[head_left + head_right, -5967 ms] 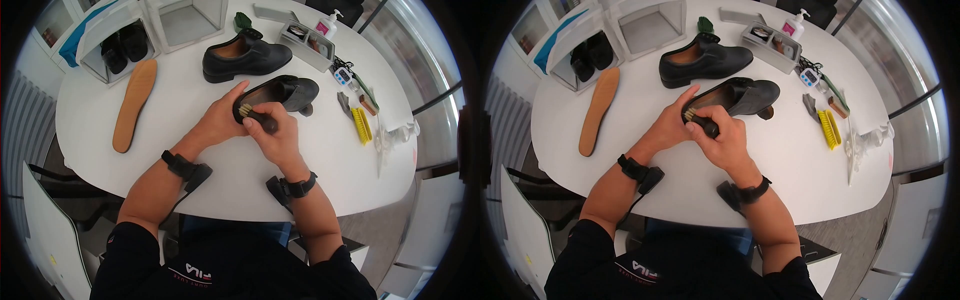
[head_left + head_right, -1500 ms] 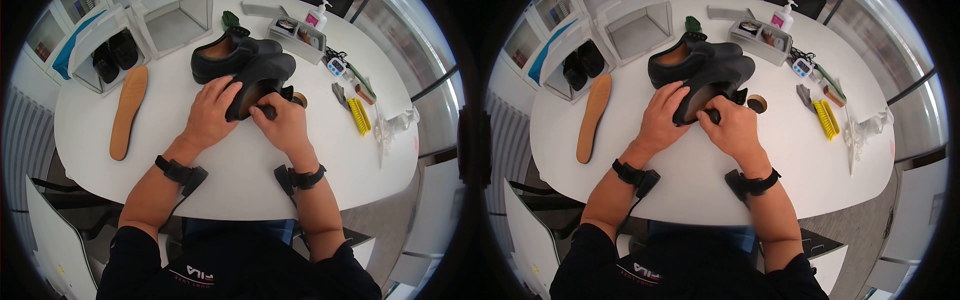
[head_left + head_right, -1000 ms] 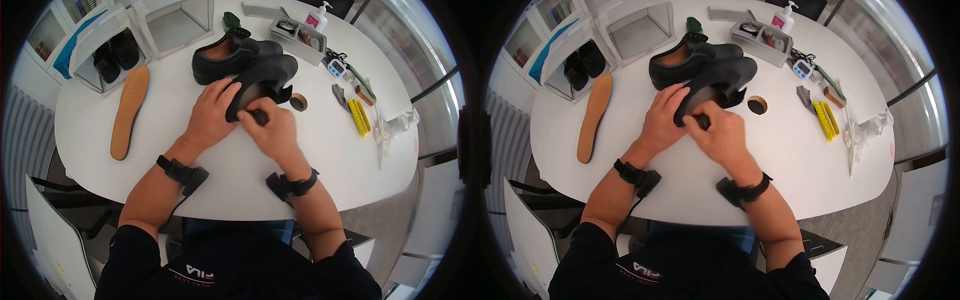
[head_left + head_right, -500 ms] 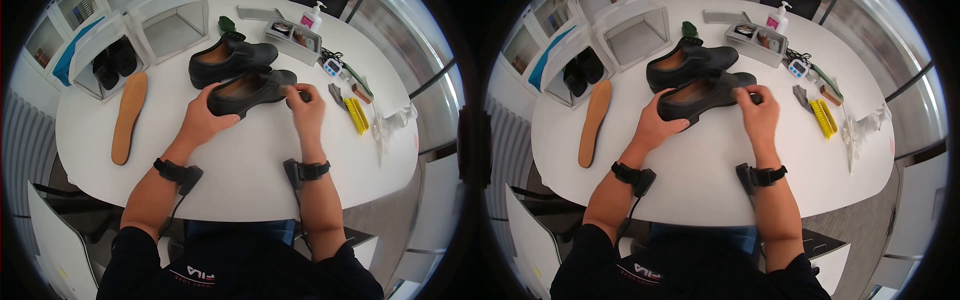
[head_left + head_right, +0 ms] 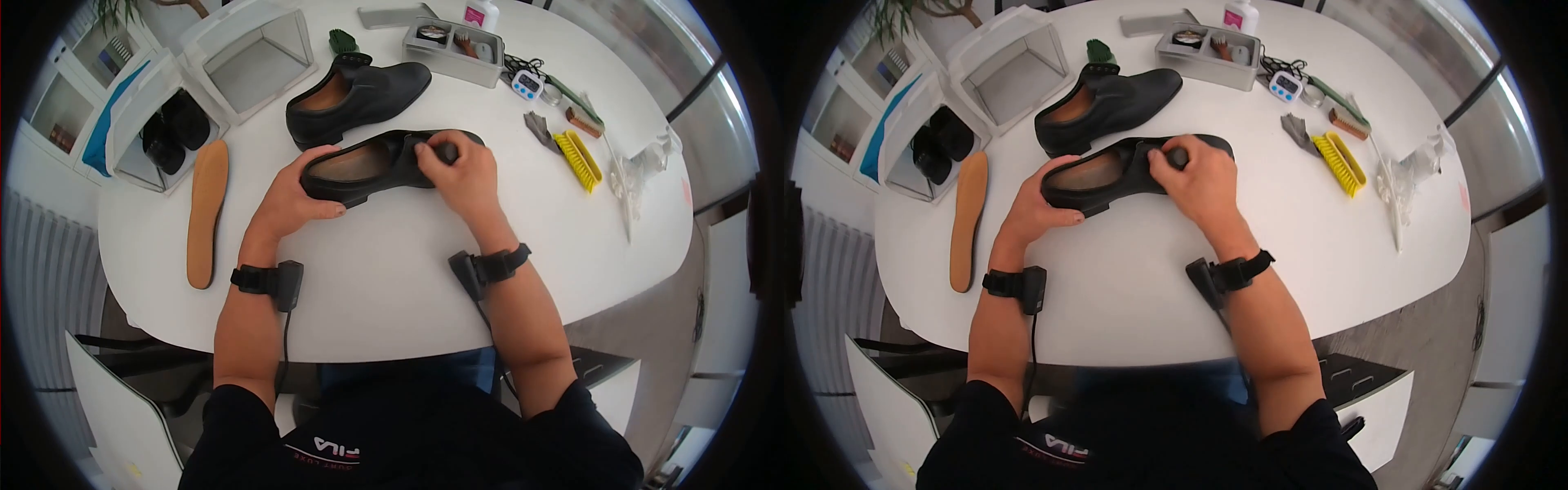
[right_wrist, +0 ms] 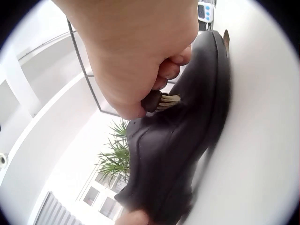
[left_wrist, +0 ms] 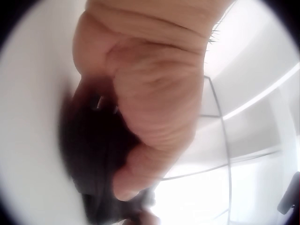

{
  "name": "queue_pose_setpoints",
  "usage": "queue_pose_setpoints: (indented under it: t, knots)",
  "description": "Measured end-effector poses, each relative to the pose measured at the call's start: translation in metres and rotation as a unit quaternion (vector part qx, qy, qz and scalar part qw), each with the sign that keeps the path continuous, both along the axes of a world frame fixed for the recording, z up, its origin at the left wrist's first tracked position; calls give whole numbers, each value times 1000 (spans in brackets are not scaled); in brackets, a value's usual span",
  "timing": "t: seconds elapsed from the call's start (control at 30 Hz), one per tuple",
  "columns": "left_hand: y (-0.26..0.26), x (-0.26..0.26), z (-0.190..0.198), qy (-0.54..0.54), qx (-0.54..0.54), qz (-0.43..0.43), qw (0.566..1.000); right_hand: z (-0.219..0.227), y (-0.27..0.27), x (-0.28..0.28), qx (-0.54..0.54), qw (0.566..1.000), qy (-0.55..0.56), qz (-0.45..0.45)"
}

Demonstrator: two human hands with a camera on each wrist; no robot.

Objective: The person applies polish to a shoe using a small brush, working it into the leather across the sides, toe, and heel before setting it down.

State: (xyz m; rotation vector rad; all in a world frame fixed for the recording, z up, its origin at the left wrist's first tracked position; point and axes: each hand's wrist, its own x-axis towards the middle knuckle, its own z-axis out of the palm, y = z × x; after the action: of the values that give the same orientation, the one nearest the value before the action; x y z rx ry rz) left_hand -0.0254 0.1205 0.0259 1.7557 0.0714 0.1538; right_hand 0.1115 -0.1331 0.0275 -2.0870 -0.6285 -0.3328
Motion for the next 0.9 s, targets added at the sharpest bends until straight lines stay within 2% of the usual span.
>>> queue_pose_setpoints:
  t: [0.07, 0.1, 0.17, 0.2, 0.23, 0.27, 0.3, 0.33, 0.37, 0.4, 0.47, 0.53, 0.57, 0.6, 0.7, 0.73, 0.77, 0.8, 0.87, 0.9]
  knots:
    - [0, -2, 7, 29, 35, 4, 999, 0, -11, 17, 25, 997, 51, -59]
    - [1, -3, 13, 30, 37, 4, 999, -6, -16, 28, -24, 991, 0, -133]
    - [0, -7, 26, 83, 128, -3, 988, -8, -22, 37, -3, 988, 44, -148]
    - [3, -9, 24, 84, 133, -7, 987, -12, -23, 38, 13, 987, 47, -152]
    - [9, -11, 20, -2, 241, 27, 970, -8, -19, 30, 17, 990, 34, -135]
    - [8, -10, 26, -91, 344, 58, 933, -3, -14, 21, 23, 992, 19, -119]
    - [6, -11, 34, -93, 351, 49, 930, -1, -12, 17, 38, 996, 38, -77]
    - [-6, -14, 55, -69, 290, 119, 947, -1, -13, 16, 45, 995, 42, -84]
    - [-16, -14, 68, -44, 225, 191, 955, 0, -14, 16, 46, 996, 63, -49]
    - [-26, -10, 72, -43, 228, 190, 954, 2, -13, 15, 45, 996, 82, -9]
    - [-50, 2, 77, 44, 187, 172, 966, 2, -16, 17, 47, 993, 106, -3]
    - [-66, 23, 79, 135, 310, 102, 936, -2, -16, 23, -25, 990, 27, -135]
    - [-72, 35, 78, 169, 352, 64, 918, 0, -18, 24, -35, 988, 50, -143]
    - [-76, 48, 74, 168, 353, 65, 918, -1, -17, 24, -33, 988, 49, -144]
    - [-87, 78, 57, 208, 354, 73, 909, -5, -10, 15, 58, 994, 91, 3]
    - [-94, 83, 53, 200, 211, 82, 953, -5, -9, 14, 58, 994, 91, 3]
    - [-97, 86, 49, 188, 62, 88, 976, -5, -9, 14, 77, 986, 137, 51]
    - [-95, 88, 40, 188, 62, 89, 976, -5, -9, 14, 95, 974, 181, 99]
    - [-95, 90, 29, 153, 51, 115, 980, -1, -11, 16, 96, 974, 177, 100]
    - [-93, 88, 24, 153, 51, 115, 980, 1, -13, 17, 82, 981, 169, 56]
